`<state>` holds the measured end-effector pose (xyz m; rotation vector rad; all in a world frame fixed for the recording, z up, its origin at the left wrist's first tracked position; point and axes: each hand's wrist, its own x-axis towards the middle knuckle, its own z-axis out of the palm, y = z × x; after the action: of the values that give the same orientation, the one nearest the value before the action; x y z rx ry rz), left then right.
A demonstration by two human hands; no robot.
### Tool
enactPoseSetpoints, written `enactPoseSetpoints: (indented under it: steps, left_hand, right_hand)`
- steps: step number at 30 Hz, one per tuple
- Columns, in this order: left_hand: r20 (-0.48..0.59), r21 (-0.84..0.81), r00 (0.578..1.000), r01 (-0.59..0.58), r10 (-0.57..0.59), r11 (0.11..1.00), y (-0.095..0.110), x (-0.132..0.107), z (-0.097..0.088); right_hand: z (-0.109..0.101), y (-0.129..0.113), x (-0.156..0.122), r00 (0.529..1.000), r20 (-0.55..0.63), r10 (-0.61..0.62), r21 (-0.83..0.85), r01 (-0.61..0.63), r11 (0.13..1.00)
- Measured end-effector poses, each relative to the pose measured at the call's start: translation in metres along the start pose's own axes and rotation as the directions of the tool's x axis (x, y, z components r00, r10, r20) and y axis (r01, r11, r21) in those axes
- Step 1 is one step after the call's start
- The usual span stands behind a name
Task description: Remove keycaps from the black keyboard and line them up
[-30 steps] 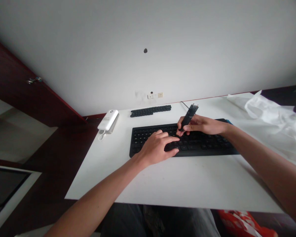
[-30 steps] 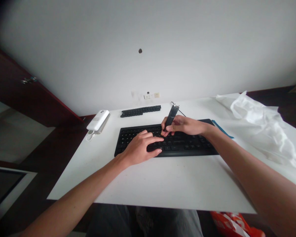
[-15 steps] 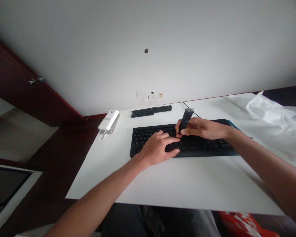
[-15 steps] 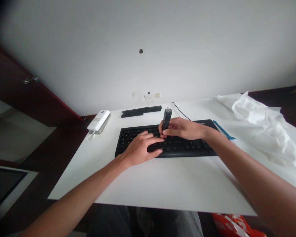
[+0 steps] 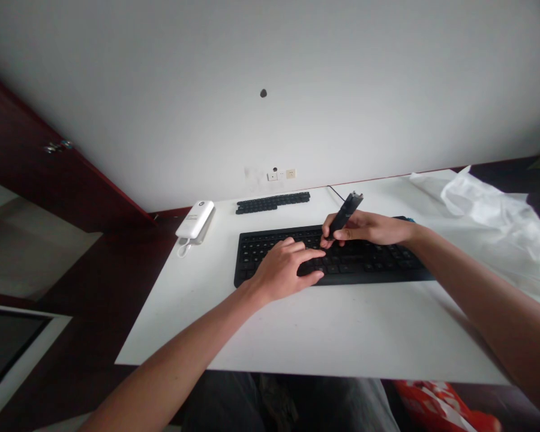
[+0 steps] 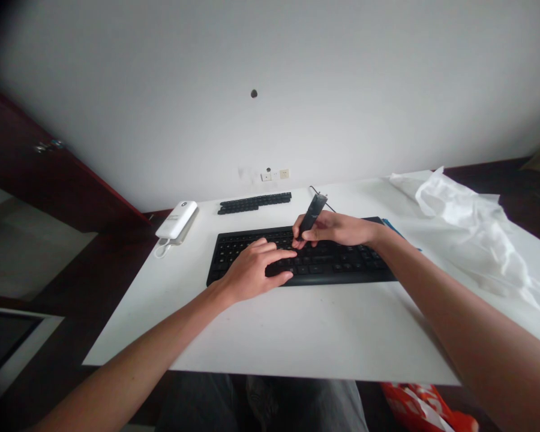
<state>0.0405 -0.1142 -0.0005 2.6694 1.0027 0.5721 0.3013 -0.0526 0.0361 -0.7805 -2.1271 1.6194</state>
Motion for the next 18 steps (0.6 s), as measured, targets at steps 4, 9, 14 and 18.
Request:
enactPoseSetpoints:
  steps: [4,9,14,18]
  left_hand:
    - [-0.008,0.008,1.0,0.005,-0.005,1.0,0.002,0.0,-0.001]
    - [-0.048,0.02,0.999,0.017,-0.016,1.0,0.001,-0.001,-0.002]
    - [-0.131,0.045,0.99,0.058,-0.052,0.997,-0.004,0.0,-0.004]
    - [-0.173,0.081,0.982,0.089,-0.074,0.993,-0.001,0.007,-0.008]
  right_hand:
    - [0.001,0.004,0.004,0.993,-0.111,0.033,0.056,-0.027,0.998]
    - [-0.004,0.024,0.009,0.886,-0.456,0.081,0.191,0.009,0.982]
    - [-0.008,0.041,0.013,0.788,-0.602,0.132,0.297,0.067,0.953]
    - [-0.008,0.045,0.014,0.784,-0.606,0.134,0.323,0.089,0.942]
